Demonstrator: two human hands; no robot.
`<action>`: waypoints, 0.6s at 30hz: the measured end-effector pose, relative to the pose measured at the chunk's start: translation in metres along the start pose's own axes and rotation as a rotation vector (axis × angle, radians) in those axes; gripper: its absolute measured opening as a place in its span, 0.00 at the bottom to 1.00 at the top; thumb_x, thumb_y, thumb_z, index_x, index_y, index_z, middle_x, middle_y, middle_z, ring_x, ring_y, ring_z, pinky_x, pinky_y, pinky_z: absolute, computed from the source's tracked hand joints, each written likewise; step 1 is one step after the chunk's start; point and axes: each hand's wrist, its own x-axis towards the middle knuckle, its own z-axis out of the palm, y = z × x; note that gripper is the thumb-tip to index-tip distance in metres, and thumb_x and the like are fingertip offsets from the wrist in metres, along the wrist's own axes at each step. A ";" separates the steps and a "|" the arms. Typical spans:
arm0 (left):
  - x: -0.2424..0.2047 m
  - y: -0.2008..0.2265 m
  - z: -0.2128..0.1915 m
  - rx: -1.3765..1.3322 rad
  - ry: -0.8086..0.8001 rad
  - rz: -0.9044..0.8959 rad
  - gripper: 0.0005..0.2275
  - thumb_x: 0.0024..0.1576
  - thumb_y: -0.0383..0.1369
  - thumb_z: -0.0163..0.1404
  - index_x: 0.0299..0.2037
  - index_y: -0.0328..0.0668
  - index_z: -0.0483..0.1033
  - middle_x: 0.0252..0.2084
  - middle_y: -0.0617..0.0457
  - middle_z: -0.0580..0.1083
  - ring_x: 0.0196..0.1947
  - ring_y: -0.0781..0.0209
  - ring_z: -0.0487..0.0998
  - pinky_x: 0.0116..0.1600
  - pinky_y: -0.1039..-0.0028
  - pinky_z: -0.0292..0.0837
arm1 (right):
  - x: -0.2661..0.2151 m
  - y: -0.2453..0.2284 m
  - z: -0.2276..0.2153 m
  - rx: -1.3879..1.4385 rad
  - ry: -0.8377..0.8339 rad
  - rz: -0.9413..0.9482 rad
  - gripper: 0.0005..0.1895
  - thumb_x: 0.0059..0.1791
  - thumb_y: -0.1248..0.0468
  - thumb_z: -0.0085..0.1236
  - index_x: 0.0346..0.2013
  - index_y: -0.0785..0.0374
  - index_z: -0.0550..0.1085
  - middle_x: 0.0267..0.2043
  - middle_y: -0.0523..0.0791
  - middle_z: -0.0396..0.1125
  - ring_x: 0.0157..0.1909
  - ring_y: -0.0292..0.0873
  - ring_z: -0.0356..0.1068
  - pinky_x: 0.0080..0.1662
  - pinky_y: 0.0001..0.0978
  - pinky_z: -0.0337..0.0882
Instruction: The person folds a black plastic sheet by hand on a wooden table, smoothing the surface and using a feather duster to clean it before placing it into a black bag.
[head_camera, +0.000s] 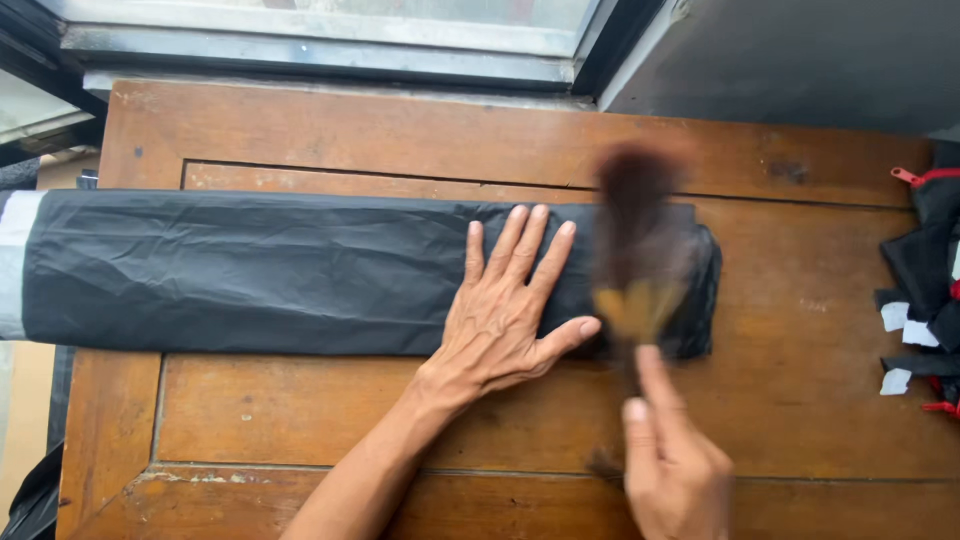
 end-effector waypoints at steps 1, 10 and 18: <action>-0.003 0.000 -0.001 -0.003 -0.004 -0.002 0.35 0.57 0.57 0.38 0.68 0.43 0.50 0.71 0.40 0.50 0.72 0.45 0.48 0.71 0.45 0.32 | -0.001 0.006 0.006 -0.003 -0.004 0.003 0.23 0.48 0.61 0.46 0.60 0.49 0.68 0.49 0.41 0.72 0.19 0.40 0.65 0.33 0.32 0.66; -0.011 -0.052 -0.039 -0.236 0.069 -0.129 0.25 0.64 0.47 0.27 0.68 0.42 0.51 0.69 0.45 0.56 0.72 0.50 0.51 0.72 0.54 0.37 | 0.021 0.027 0.011 -0.474 0.072 0.205 0.28 0.53 0.53 0.41 0.69 0.47 0.65 0.26 0.64 0.70 0.29 0.71 0.68 0.33 0.60 0.65; -0.015 -0.058 -0.028 -0.130 0.190 -0.151 0.26 0.64 0.47 0.24 0.67 0.37 0.50 0.68 0.48 0.59 0.70 0.43 0.56 0.72 0.50 0.42 | -0.011 -0.032 0.055 -0.216 0.098 -0.158 0.25 0.48 0.60 0.46 0.62 0.47 0.66 0.53 0.40 0.70 0.35 0.48 0.73 0.36 0.42 0.70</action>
